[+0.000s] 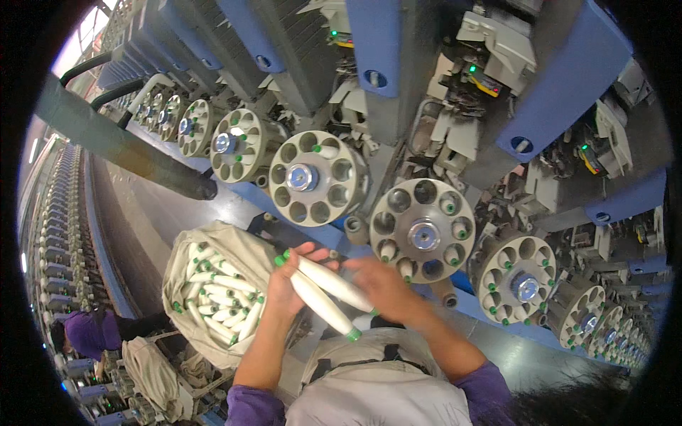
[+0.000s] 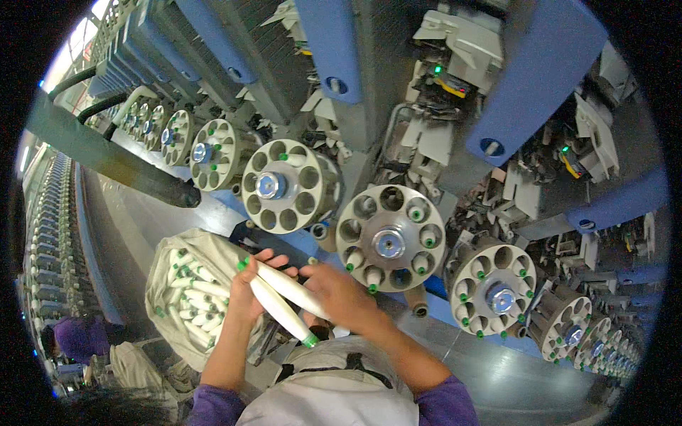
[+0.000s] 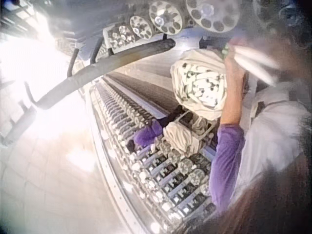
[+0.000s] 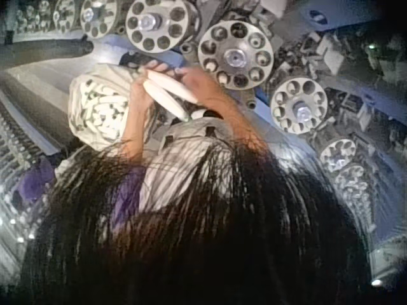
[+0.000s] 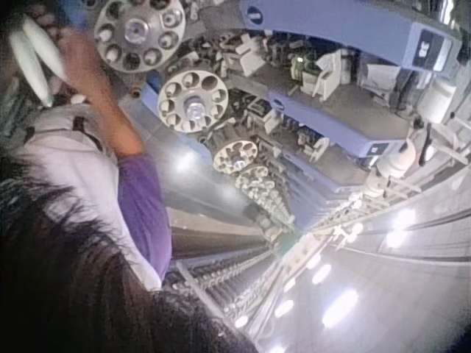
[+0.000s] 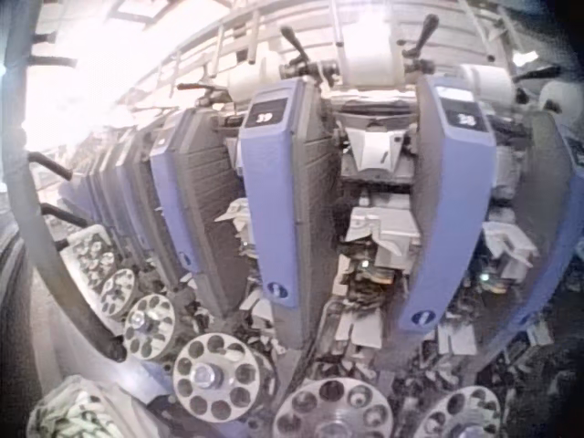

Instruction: The person repeatedly picks white cylindrical spools with green ends from a large sack and places them into slots on rotating circular fixtures along a production line. The person works along the line, refilling the fixtures as they rotate.

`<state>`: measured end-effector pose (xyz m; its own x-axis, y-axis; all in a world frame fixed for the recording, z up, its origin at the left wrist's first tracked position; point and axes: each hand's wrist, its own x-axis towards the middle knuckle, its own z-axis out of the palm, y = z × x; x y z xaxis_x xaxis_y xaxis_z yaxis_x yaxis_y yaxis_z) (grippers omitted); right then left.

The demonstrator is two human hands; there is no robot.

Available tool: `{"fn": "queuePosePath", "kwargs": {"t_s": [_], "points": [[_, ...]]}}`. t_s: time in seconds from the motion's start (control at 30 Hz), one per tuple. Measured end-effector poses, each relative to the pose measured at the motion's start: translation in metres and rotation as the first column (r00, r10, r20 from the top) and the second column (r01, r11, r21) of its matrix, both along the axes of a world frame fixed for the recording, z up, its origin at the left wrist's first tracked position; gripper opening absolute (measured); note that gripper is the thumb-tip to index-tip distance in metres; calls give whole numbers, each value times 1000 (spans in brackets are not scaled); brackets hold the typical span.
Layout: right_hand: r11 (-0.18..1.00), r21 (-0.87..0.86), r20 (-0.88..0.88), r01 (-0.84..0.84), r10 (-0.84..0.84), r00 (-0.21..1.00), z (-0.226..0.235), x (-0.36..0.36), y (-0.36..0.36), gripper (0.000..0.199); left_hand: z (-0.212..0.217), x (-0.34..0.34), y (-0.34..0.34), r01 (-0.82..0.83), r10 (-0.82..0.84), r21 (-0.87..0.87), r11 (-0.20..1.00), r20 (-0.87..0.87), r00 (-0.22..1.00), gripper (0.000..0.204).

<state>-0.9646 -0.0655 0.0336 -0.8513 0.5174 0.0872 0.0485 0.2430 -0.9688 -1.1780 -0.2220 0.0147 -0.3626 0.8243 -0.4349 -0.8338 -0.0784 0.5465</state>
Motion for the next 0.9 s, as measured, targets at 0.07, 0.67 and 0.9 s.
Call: {"fn": "queuePosePath", "kwargs": {"t_s": [0.07, 0.67, 0.9], "points": [[953, -10, 122, -302, 301, 946, 10, -17, -36, 28, 22, -31, -23, -58, 57, -99, 993, -15, 998, 44], [962, -254, -17, 105, -113, 993, 10, -121, -161, 27, 20, -224, -162, -210, 231, -218, 953, 76, 970, 14], [953, -281, 65, 113, -99, 993, -3, -154, -211, 32, 30, -193, -140, -494, 493, -119, 861, -42, 869, 30]]}}
